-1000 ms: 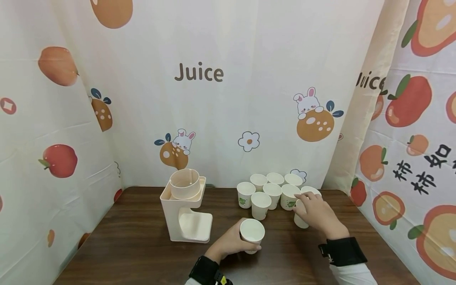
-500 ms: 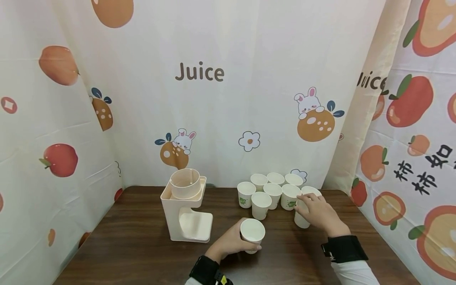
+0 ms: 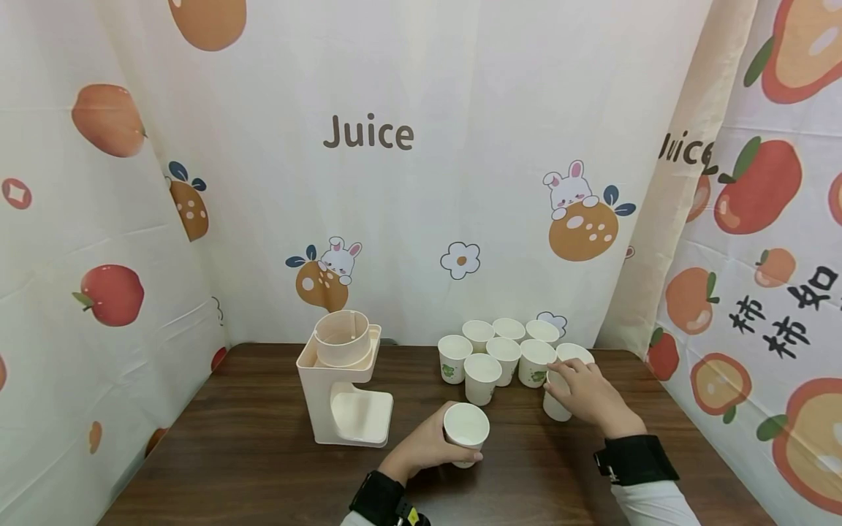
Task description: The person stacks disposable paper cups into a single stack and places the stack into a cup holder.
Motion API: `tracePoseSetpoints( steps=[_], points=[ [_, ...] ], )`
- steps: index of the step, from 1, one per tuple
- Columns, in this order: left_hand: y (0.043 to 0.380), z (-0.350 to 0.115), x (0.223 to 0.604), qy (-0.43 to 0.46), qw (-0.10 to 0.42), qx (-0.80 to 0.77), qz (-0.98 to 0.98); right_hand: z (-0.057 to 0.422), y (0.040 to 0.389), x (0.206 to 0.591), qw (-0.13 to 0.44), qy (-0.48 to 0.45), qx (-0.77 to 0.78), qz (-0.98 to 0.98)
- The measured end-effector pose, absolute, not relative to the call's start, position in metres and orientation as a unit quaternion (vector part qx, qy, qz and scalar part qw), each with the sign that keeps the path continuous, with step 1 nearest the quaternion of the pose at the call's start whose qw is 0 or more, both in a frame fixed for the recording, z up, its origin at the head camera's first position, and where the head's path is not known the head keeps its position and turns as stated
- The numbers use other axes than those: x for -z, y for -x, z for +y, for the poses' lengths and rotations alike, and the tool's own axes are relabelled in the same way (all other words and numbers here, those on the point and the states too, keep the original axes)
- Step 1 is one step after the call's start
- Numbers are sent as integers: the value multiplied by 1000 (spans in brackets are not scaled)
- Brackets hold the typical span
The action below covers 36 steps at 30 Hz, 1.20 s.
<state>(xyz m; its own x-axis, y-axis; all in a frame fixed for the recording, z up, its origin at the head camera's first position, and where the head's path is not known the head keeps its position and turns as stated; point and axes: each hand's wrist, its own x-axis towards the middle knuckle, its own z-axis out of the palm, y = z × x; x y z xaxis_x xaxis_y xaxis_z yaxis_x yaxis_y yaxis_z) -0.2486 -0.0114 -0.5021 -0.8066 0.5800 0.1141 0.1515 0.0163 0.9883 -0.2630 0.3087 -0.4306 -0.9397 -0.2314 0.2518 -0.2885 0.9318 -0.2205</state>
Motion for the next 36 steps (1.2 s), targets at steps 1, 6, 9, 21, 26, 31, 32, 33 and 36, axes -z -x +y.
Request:
tracePoseSetpoints(
  steps=[1,6,9,21,26,31,32,33,36],
  points=[
    [249,-11,502,-264,165,-650,694,308,263,430,110,-134,-130,-976],
    [249,-12,502,-265,165,-648,695,307,261,424,90,-134,-142,-977],
    [249,-12,502,-265,166,-646,696,307,260,420,74,-131,-148,-977],
    [248,-12,502,-265,168,-651,691,303,258,415,45,-147,-161,-975],
    [248,-12,502,-267,164,-651,692,300,256,412,24,-157,-170,-973],
    [249,-12,502,-271,160,-648,694,296,253,412,20,-169,-183,-968],
    [249,-13,502,-272,160,-647,695,296,253,412,19,-171,-185,-967],
    [249,-13,502,-273,161,-646,694,295,253,413,21,-174,-186,-967],
    [249,-13,502,-277,163,-645,693,294,253,414,29,-186,-184,-965]
  ],
)
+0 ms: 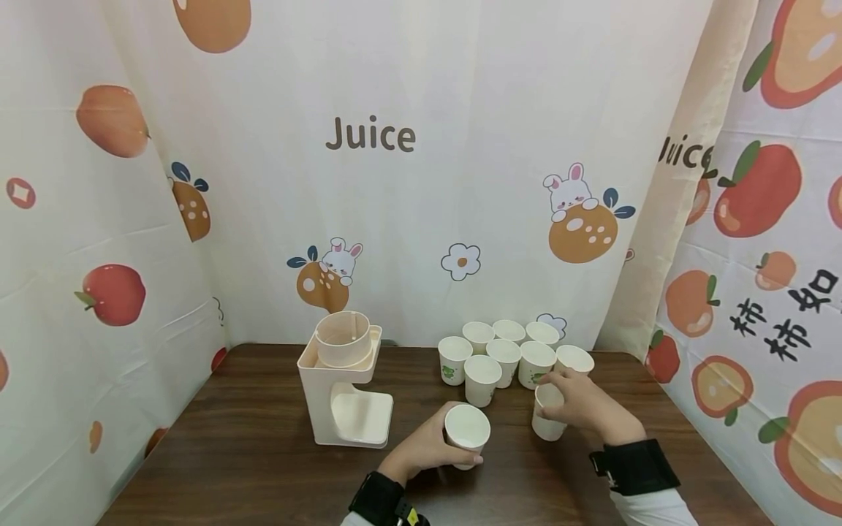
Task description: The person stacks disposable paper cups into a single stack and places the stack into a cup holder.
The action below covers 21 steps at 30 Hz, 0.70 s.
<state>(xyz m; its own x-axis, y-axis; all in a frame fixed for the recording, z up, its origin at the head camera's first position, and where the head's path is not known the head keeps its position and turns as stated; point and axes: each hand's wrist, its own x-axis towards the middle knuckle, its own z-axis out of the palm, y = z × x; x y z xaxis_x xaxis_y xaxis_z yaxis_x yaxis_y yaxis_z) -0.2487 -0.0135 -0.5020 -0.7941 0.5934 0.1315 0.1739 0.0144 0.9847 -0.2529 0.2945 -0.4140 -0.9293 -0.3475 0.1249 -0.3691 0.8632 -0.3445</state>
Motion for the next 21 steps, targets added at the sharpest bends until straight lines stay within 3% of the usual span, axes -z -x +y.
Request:
tracePoseSetpoints(
  steps=[21],
  points=[
    [249,-14,501,-270,171,-645,694,285,248,410,25,-213,-197,-957]
  ],
)
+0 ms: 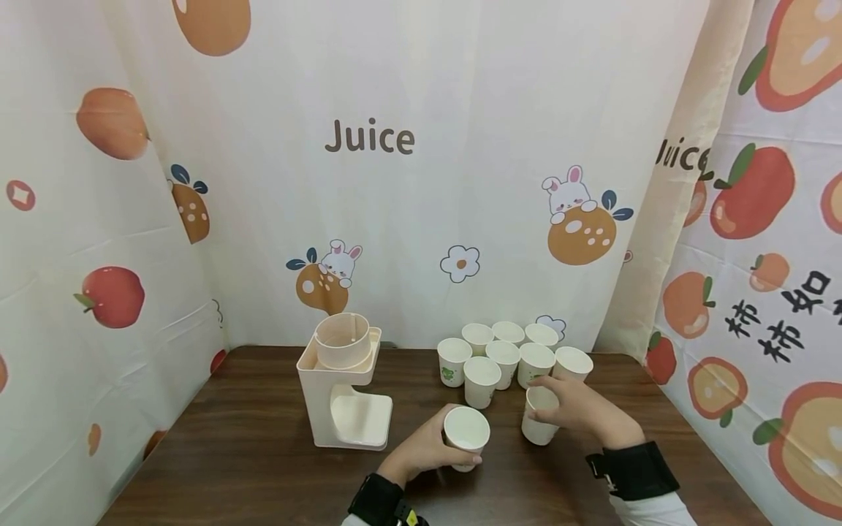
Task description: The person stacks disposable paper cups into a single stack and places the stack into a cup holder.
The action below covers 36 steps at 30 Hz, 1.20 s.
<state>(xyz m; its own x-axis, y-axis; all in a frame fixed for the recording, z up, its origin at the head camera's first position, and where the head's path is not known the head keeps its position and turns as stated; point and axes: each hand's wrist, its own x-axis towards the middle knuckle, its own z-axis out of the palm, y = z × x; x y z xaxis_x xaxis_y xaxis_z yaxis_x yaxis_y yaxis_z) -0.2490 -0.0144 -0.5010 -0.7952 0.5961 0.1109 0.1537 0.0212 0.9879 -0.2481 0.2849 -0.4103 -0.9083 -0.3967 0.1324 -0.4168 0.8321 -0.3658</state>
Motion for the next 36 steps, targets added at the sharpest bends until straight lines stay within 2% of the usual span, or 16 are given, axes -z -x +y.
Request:
tracePoseSetpoints(
  steps=[6,14,27,36],
  points=[
    [250,-14,502,-273,169,-644,695,270,237,391,40,-240,-196,-950],
    [251,-16,504,-276,165,-644,694,255,225,368,33,-231,-191,-953],
    [251,-15,507,-283,165,-644,691,240,211,350,97,-304,-182,-930],
    [249,-16,502,-277,168,-642,695,229,204,344,110,-319,-188,-923]
  ],
)
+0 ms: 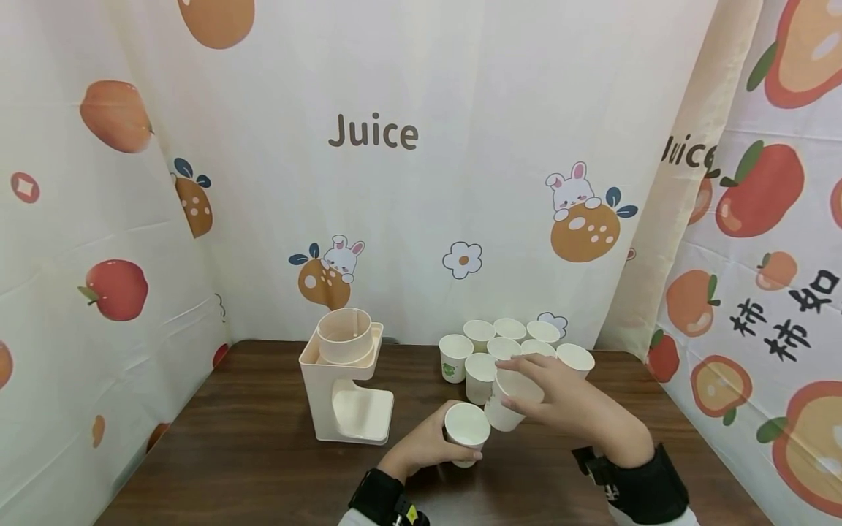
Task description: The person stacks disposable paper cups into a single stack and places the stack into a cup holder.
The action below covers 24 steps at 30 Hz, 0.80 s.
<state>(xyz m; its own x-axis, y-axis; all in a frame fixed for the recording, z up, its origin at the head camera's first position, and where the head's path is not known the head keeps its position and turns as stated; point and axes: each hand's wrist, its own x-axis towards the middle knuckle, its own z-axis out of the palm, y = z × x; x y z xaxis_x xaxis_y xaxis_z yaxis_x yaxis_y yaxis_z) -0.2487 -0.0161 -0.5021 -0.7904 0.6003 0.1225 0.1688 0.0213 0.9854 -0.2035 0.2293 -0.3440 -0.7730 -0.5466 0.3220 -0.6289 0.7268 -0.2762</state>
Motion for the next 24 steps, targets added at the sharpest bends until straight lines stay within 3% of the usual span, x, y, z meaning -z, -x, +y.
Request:
tracePoseSetpoints(
  steps=[5,24],
  points=[
    [250,-17,503,-280,168,-639,697,223,203,345,133,-345,-182,-911],
    [250,-18,504,-277,178,-640,694,196,207,361,124,-384,-192,-894]
  ],
)
